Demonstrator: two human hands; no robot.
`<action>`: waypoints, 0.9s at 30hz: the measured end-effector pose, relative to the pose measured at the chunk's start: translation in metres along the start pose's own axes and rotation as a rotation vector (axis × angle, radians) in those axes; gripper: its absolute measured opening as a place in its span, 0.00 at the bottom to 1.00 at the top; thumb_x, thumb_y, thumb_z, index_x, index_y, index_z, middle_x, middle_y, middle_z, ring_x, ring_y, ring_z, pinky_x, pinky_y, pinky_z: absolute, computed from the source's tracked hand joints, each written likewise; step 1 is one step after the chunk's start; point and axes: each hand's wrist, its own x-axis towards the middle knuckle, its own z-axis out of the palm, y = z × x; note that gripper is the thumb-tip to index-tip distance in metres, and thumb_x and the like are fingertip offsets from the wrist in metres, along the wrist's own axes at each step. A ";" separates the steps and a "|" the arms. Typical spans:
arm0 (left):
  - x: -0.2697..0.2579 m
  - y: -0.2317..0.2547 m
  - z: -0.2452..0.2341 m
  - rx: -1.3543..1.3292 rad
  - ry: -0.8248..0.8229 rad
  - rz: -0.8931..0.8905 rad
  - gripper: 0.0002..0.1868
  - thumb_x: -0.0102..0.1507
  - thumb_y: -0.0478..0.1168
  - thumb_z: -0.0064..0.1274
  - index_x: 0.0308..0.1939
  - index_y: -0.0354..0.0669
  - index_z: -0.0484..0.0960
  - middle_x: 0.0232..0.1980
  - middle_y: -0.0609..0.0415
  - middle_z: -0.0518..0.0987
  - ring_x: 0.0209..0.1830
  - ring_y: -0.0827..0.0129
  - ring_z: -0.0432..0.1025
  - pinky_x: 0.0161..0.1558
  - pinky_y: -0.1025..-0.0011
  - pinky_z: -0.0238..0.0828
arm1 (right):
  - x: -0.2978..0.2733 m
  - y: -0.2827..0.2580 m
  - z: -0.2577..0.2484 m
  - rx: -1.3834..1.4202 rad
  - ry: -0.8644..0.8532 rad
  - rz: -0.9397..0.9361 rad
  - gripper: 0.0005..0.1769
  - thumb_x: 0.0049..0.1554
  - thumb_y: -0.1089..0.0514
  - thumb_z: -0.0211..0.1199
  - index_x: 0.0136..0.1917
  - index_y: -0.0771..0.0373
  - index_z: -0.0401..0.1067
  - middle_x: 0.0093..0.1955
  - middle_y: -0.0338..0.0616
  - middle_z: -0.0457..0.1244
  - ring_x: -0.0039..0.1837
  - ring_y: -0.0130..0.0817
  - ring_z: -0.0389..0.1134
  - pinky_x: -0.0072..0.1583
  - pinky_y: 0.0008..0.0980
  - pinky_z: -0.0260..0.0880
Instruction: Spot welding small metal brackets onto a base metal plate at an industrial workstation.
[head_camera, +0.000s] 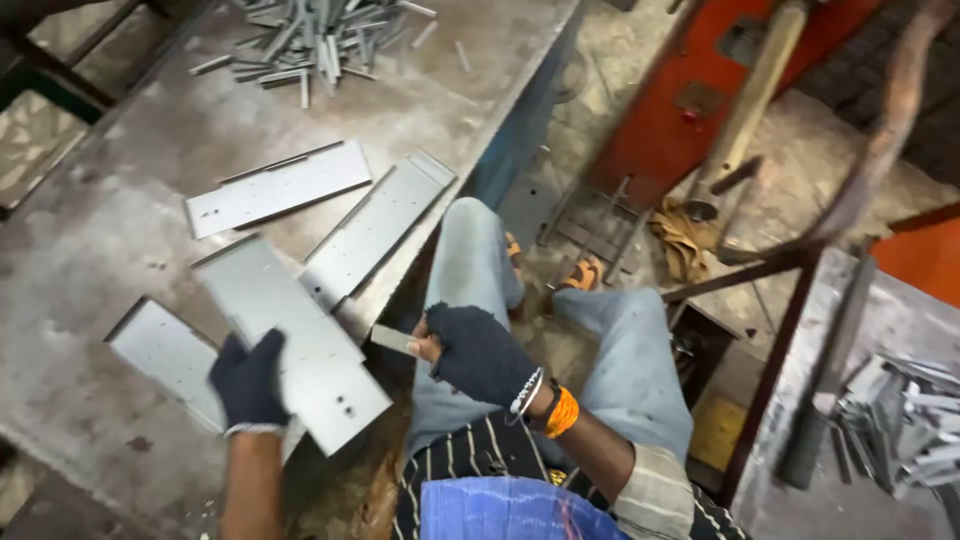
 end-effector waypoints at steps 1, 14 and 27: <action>0.004 0.002 -0.025 0.001 0.013 0.001 0.21 0.59 0.33 0.63 0.56 0.30 0.81 0.47 0.52 0.83 0.40 0.68 0.76 0.44 0.70 0.76 | 0.004 0.002 0.005 0.000 -0.011 -0.006 0.14 0.60 0.50 0.60 0.47 0.64 0.73 0.29 0.45 0.67 0.30 0.35 0.72 0.35 0.34 0.71; 0.084 -0.055 -0.037 1.068 0.346 0.617 0.31 0.65 0.46 0.65 0.68 0.34 0.76 0.67 0.40 0.76 0.69 0.50 0.69 0.72 0.57 0.62 | 0.027 0.043 0.006 0.601 -0.162 -0.212 0.14 0.64 0.63 0.62 0.58 0.73 0.63 0.45 0.51 0.72 0.49 0.32 0.76 0.45 0.24 0.72; 0.195 -0.077 0.188 1.181 -0.250 0.583 0.18 0.66 0.56 0.59 0.38 0.45 0.87 0.44 0.42 0.83 0.49 0.48 0.76 0.51 0.52 0.73 | -0.009 0.065 -0.042 0.733 0.143 -0.097 0.15 0.60 0.60 0.64 0.58 0.70 0.68 0.49 0.49 0.72 0.49 0.33 0.76 0.43 0.29 0.74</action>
